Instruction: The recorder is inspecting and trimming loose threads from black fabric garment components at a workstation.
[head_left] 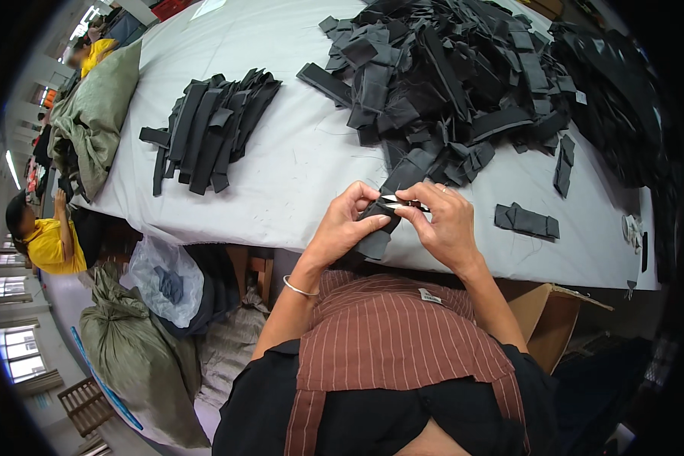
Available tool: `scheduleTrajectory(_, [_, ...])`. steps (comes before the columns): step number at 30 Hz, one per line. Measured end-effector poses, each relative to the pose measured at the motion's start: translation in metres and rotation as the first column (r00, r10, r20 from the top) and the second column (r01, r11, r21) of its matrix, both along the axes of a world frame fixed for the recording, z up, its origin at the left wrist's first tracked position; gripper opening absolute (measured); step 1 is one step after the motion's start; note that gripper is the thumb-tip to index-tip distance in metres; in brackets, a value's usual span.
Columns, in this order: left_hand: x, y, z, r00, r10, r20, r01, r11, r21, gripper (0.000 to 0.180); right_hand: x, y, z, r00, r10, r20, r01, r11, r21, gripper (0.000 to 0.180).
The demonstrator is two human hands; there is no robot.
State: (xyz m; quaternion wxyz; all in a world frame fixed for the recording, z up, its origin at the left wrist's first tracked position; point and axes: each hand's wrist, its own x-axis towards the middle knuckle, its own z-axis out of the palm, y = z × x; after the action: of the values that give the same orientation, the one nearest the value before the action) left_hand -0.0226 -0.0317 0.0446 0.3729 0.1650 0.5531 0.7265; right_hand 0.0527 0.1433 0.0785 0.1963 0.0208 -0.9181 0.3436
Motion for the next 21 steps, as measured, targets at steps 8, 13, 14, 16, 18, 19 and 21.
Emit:
scheduleTrajectory(8, [0.000, 0.002, 0.000, 0.998, -0.015, 0.055, 0.014, 1.000, 0.026, 0.026, 0.000, -0.006, -0.004, 0.997, -0.027, -0.072, 0.030, 0.999, 0.035, 0.012])
scheduleTrajectory(13, [-0.004, -0.001, -0.002, 0.997, 0.007, -0.078, -0.016, 0.994, -0.112, 0.027, -0.007, -0.007, -0.008, 0.998, -0.014, -0.058, 0.016, 0.999, 0.034, 0.010])
scheduleTrajectory(14, [-0.004, 0.000, -0.001, 0.997, 0.031, -0.070, -0.039, 0.992, -0.120, 0.027, -0.009, -0.006, -0.007, 0.997, -0.016, -0.074, 0.019, 0.999, 0.044, 0.009])
scheduleTrajectory(16, [0.000, 0.003, 0.007, 0.986, 0.035, -0.162, -0.045, 0.997, -0.058, 0.027, -0.002, -0.006, -0.002, 0.995, 0.019, -0.096, -0.015, 0.999, 0.041, 0.008])
scheduleTrajectory(18, [0.005, 0.006, 0.000, 0.991, 0.036, -0.125, -0.034, 0.999, 0.016, 0.030, -0.001, -0.004, -0.001, 1.000, -0.013, -0.027, 0.009, 0.990, -0.142, 0.006])
scheduleTrajectory(19, [0.006, 0.006, -0.006, 0.985, 0.029, -0.169, -0.029, 1.000, 0.004, 0.031, -0.001, -0.004, -0.005, 1.000, 0.001, 0.028, 0.007, 0.958, -0.288, 0.005])
scheduleTrajectory(21, [0.000, 0.005, -0.021, 0.972, 0.022, -0.233, -0.020, 1.000, 0.011, 0.031, -0.004, -0.002, -0.022, 0.993, 0.046, 0.111, 0.015, 0.869, -0.494, 0.005])
